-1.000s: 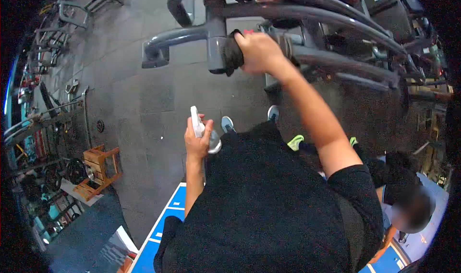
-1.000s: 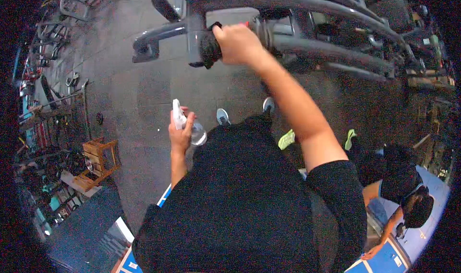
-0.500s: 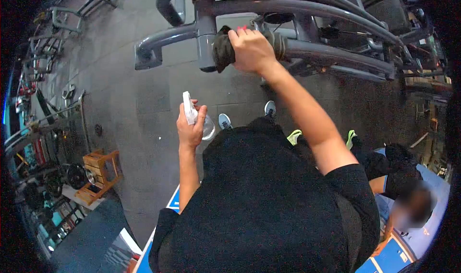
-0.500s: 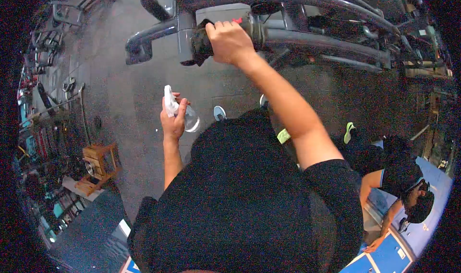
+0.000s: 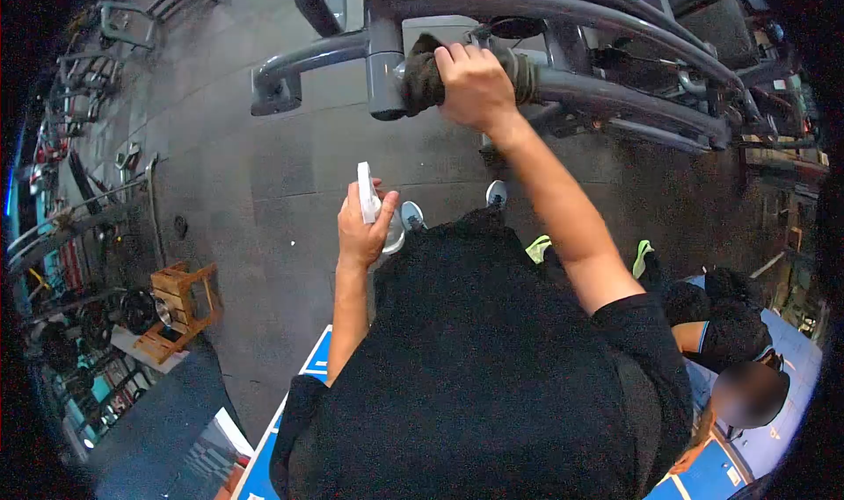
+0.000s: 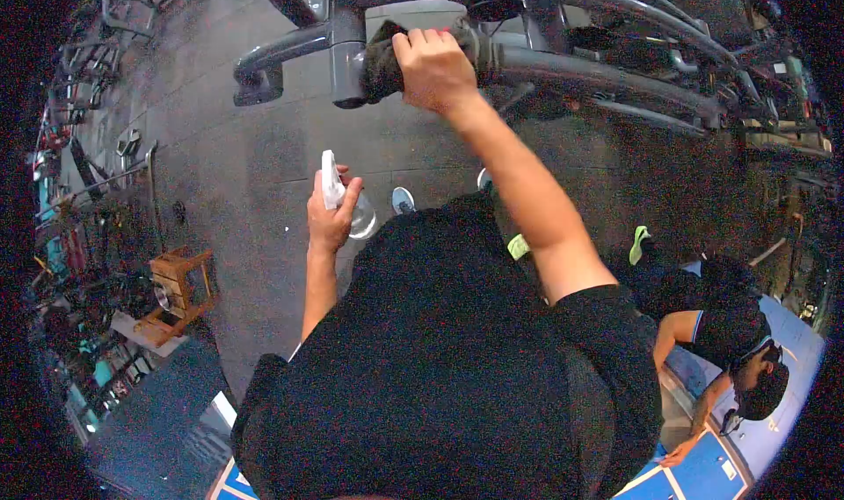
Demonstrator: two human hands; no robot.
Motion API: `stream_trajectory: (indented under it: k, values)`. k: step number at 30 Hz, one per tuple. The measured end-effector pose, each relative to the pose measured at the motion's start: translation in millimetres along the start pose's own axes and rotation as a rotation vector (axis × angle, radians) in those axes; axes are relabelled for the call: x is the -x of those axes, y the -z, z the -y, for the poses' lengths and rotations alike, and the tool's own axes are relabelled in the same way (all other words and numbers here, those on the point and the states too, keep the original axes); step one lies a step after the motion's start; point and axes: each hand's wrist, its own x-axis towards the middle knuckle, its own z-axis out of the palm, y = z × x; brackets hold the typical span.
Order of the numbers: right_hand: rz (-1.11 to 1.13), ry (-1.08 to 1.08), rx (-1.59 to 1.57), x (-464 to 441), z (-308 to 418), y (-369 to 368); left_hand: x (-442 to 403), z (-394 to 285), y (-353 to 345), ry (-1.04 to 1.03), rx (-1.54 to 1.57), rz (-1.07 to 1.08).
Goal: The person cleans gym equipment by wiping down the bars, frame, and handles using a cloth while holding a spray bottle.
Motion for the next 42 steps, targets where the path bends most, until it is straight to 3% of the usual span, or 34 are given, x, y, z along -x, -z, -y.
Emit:
stream_trajectory:
  k: [2,3,5,6,7,9,11,13,14,15,17,19,21,22,23,26,28,29,31,32,33,35,37,39,40,41,42]
  values:
    - [0.275,0.041,-0.158,-20,-12,12,-6,6,-1,0.004,0.043,-0.021]
    - [0.656,0.002,-0.289,-47,-20,38,1,7,-2,0.018,0.081,-0.016]
    - [1.272,-0.156,-0.732,-78,-47,2,1,-6,-5,0.007,0.086,-0.001]
    - [1.482,-0.363,-0.915,-78,-47,4,-1,-13,-6,-0.087,0.011,0.027]
    - [1.458,-0.367,-0.914,-78,-50,5,-7,-19,-8,-0.183,-0.061,0.047]
    - [0.883,-0.037,-0.505,-60,-40,9,-4,-27,-12,-0.142,0.000,0.070]
    - [0.500,-0.117,-0.361,-23,-20,39,-2,-31,-19,-0.030,0.216,0.083]
    - [-0.117,-0.006,-0.147,13,-10,15,-1,-30,-20,-0.010,0.147,0.078]
    - [-0.182,0.032,0.028,26,-15,2,0,-29,-20,0.009,0.080,0.075]
    - [-0.178,0.037,0.024,24,-20,9,0,-28,-21,0.015,0.082,0.071]
    - [0.127,-0.049,-0.094,16,-27,26,2,-27,-22,0.009,0.063,0.040]
    - [0.113,-0.017,-0.123,-7,-41,22,-4,-24,-22,0.038,0.052,0.033]
    - [0.689,-0.018,-0.333,-31,-57,40,-6,-22,-26,0.041,0.127,0.018]
    - [1.034,-0.081,-0.650,-49,-76,21,-10,-26,-25,0.031,0.105,0.038]
    - [1.283,-0.194,-0.748,-61,-82,14,-10,-28,-27,0.021,0.102,0.052]
    - [1.260,-0.195,-0.747,-51,-80,14,-21,-37,-28,-0.149,0.003,0.067]
    - [0.705,-0.083,-0.358,-28,-54,56,-14,-43,-25,-0.069,0.109,0.082]
    - [0.486,-0.180,-0.321,-6,-44,44,-17,-45,-22,-0.009,0.207,0.092]
    - [-0.085,-0.050,-0.055,28,-32,16,-15,-33,-20,-0.014,0.156,0.072]
    - [-0.087,-0.030,0.032,35,-32,13,-11,-26,-21,-0.018,0.106,0.055]
    - [-0.083,-0.022,0.030,33,-33,13,-9,-19,-21,-0.012,0.110,0.048]
    - [0.134,-0.054,-0.019,21,-37,15,-6,-8,-17,0.029,0.059,0.000]
    - [0.036,0.034,-0.058,2,-52,18,-8,-9,-13,0.071,0.086,-0.013]
    - [0.775,0.059,-0.504,-30,-83,23,-13,-19,-9,0.145,0.128,-0.004]
    - [1.142,-0.081,-0.670,-54,-87,27,-17,-11,-11,0.092,0.126,0.009]
    - [1.327,-0.116,-0.823,-56,-100,-6,-22,-10,-10,0.073,0.122,0.027]
    - [1.260,-0.114,-0.783,-52,-95,-2,-26,-12,-10,-0.016,0.073,0.041]
